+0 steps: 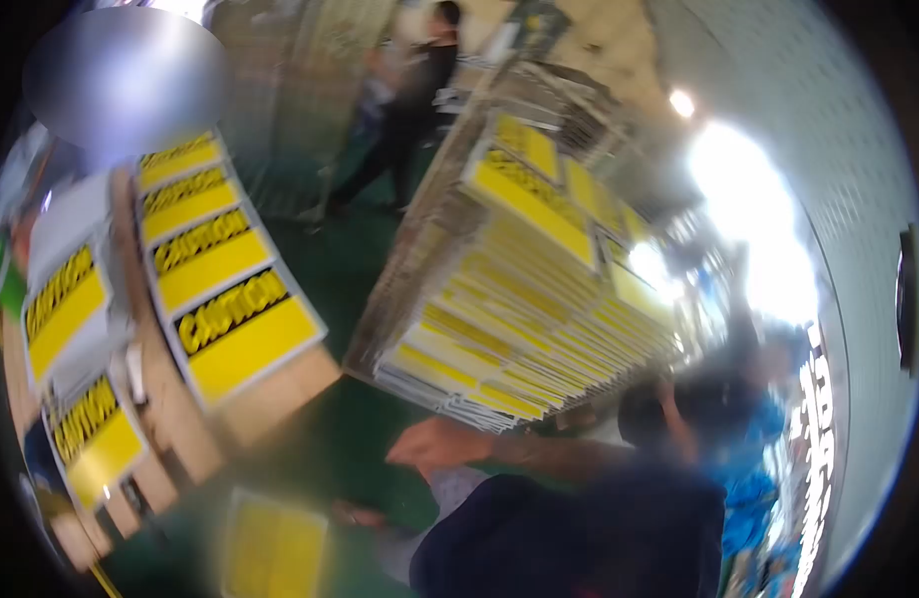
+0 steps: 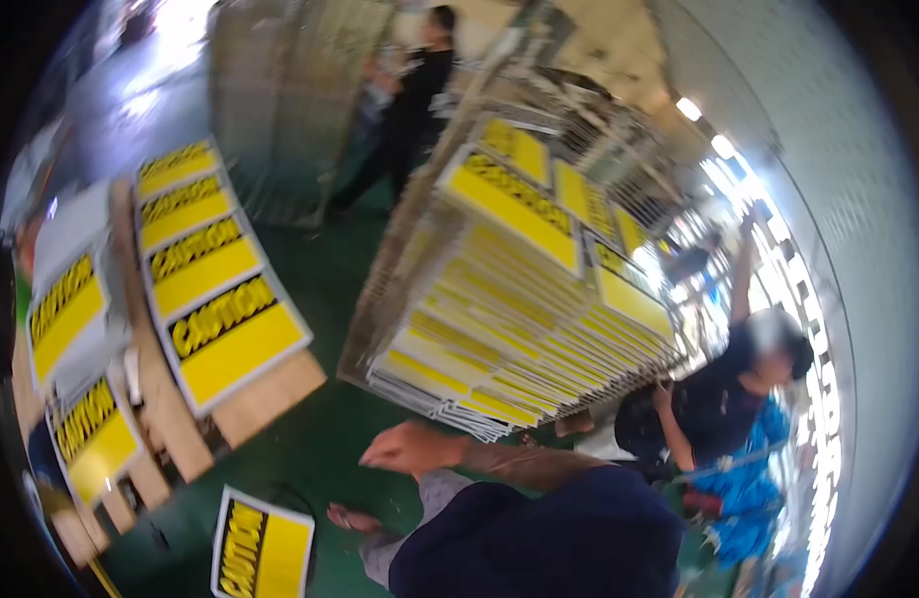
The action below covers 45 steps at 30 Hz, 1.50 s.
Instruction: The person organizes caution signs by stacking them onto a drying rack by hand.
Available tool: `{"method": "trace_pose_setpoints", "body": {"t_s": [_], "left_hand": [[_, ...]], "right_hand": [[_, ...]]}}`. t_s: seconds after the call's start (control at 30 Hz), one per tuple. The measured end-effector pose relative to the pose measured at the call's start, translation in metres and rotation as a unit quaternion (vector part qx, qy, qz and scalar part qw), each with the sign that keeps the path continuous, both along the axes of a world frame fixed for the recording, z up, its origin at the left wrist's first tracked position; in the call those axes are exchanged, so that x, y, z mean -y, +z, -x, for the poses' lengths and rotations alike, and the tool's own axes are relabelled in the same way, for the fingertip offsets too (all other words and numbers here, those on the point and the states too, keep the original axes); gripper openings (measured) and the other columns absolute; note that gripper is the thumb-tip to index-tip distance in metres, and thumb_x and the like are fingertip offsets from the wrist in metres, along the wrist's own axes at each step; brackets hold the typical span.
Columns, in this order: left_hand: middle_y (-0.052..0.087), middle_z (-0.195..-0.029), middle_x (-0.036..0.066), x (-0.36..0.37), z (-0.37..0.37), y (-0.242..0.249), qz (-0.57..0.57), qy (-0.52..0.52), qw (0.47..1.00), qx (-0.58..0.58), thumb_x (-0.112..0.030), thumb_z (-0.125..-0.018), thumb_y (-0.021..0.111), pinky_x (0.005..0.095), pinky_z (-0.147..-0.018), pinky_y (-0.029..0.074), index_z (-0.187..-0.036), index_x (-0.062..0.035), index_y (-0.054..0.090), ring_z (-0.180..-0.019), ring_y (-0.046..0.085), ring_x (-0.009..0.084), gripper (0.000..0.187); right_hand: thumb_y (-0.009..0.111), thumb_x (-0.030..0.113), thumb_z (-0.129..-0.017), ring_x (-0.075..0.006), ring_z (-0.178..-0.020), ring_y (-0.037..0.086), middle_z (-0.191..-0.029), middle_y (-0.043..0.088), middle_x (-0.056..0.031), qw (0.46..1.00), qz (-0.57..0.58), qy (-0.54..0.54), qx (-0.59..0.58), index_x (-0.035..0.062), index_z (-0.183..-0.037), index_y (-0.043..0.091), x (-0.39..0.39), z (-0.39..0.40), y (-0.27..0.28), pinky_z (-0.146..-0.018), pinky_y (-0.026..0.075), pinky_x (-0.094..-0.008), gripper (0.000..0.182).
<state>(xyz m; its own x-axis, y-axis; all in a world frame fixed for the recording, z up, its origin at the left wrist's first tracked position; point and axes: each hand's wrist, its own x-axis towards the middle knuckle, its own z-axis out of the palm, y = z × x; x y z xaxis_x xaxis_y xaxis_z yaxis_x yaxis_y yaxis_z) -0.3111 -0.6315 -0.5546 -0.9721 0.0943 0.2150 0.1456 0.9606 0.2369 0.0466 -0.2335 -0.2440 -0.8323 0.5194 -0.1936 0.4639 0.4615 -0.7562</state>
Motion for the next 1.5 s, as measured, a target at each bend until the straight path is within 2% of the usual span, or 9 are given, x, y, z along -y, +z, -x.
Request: {"method": "trace_pose_setpoints", "body": {"t_s": [0.13, 0.2, 0.3, 0.47, 0.67, 1.1, 1.27, 1.37, 1.5], "left_hand": [[0.07, -0.128, 0.023, -0.088, -0.022, 0.027, -0.205, -0.133, 0.969, 0.026, -0.034, -0.108, 0.062, 0.0466, -0.095, 0.058, -0.138, 0.0023, 0.063, -0.113, 0.07, 0.0359, 0.047], [0.07, -0.129, 0.024, -0.147, -0.025, 0.034, -0.291, -0.206, 0.933, 0.057, -0.035, -0.107, 0.063, 0.0464, -0.097, 0.058, -0.14, 0.0015, 0.062, -0.114, 0.07, 0.0364, 0.049], [0.067, -0.136, 0.023, -0.283, -0.047, 0.087, -0.424, -0.409, 0.797, 0.13, -0.029, -0.108, 0.062, 0.0459, -0.105, 0.053, -0.143, 0.0017, 0.06, -0.122, 0.067, 0.0346, 0.047], [0.065, -0.134, 0.017, -0.475, -0.206, 0.312, -0.5, -0.496, 0.668, 0.241, -0.014, -0.109, 0.057, 0.0369, -0.107, 0.048, -0.137, 0.0035, 0.062, -0.123, 0.063, 0.0273, 0.034], [0.066, -0.134, 0.012, -0.628, -0.309, 0.454, -0.355, -0.698, 0.619, 0.058, -0.017, -0.105, 0.064, 0.0376, -0.101, 0.047, -0.138, -0.0036, 0.063, -0.116, 0.062, 0.0274, 0.036], [0.056, -0.143, 0.021, -0.767, -0.354, 0.497, -0.047, -0.764, 0.643, 0.027, -0.056, -0.072, 0.091, 0.0532, -0.114, 0.041, -0.16, -0.0069, 0.039, -0.136, 0.05, 0.0398, 0.113], [0.07, -0.121, 0.011, -0.797, -0.32, 0.521, -0.164, -0.68, 0.624, 0.347, -0.006, -0.085, 0.081, 0.0313, -0.104, 0.05, -0.157, 0.0003, 0.044, -0.116, 0.065, 0.0193, 0.081], [0.067, -0.131, 0.009, -0.789, -0.293, 0.548, -0.201, -0.698, 0.475, 0.496, -0.002, -0.095, 0.068, 0.0301, -0.105, 0.047, -0.153, 0.0006, 0.047, -0.116, 0.063, 0.0144, 0.062], [0.064, -0.142, 0.013, -0.799, -0.263, 0.509, -0.317, -0.645, 0.47, 0.512, -0.004, -0.098, 0.066, 0.0351, -0.11, 0.049, -0.159, 0.0013, 0.039, -0.129, 0.063, 0.0237, 0.067]], "right_hand": [[0.073, 0.012, -0.096, -0.0153, -0.089, 0.068, -0.097, 0.075, -0.0099, 0.785, -0.348, -0.508, -0.069, 0.0028, -0.112, 0.074, -0.088, -0.207, 0.111, -0.083, 0.055, -0.0367, 0.018], [0.077, 0.022, -0.094, -0.028, -0.092, 0.068, -0.097, 0.072, -0.0108, 0.685, -0.529, -0.5, 0.017, 0.0066, -0.114, 0.075, -0.111, -0.293, 0.162, -0.083, 0.056, -0.0403, 0.026], [0.079, 0.028, -0.092, -0.0328, -0.102, 0.065, -0.104, 0.07, -0.0112, 0.737, -0.475, -0.427, 0.221, 0.008, -0.116, 0.074, -0.11, -0.366, 0.177, -0.089, 0.054, -0.045, 0.031], [0.078, 0.039, -0.094, -0.0343, -0.118, 0.062, -0.123, 0.068, -0.0102, 0.811, -0.432, -0.371, 0.134, 0.0089, -0.121, 0.072, -0.103, -0.394, 0.202, -0.103, 0.049, -0.0456, 0.041], [0.077, 0.063, -0.087, -0.0415, -0.139, 0.052, -0.148, 0.058, -0.0216, 0.663, -0.325, -0.621, 0.263, 0.0053, -0.15, 0.053, -0.11, -0.548, 0.225, -0.117, 0.04, -0.0501, 0.089], [0.098, 0.042, -0.058, -0.0409, -0.124, 0.056, -0.136, 0.058, -0.0243, 0.685, -0.29, -0.625, 0.235, -0.0004, -0.155, 0.046, -0.12, -0.627, 0.197, -0.107, 0.045, -0.0476, 0.118], [0.101, 0.029, -0.057, -0.0311, -0.106, 0.062, -0.118, 0.061, -0.0167, 0.699, -0.286, -0.625, 0.197, -0.0065, -0.152, 0.049, -0.122, -0.665, 0.177, -0.094, 0.051, -0.0404, 0.114], [0.1, 0.022, -0.058, -0.0228, -0.092, 0.062, -0.106, 0.063, -0.0104, 0.697, -0.169, -0.695, 0.038, -0.0043, -0.148, 0.055, -0.116, -0.686, 0.173, -0.082, 0.053, -0.0343, 0.103], [0.099, 0.018, -0.06, -0.0175, -0.082, 0.062, -0.096, 0.064, -0.0063, 0.68, -0.184, -0.707, 0.065, -0.0029, -0.141, 0.061, -0.115, -0.651, 0.195, -0.075, 0.053, -0.0307, 0.092]]}}
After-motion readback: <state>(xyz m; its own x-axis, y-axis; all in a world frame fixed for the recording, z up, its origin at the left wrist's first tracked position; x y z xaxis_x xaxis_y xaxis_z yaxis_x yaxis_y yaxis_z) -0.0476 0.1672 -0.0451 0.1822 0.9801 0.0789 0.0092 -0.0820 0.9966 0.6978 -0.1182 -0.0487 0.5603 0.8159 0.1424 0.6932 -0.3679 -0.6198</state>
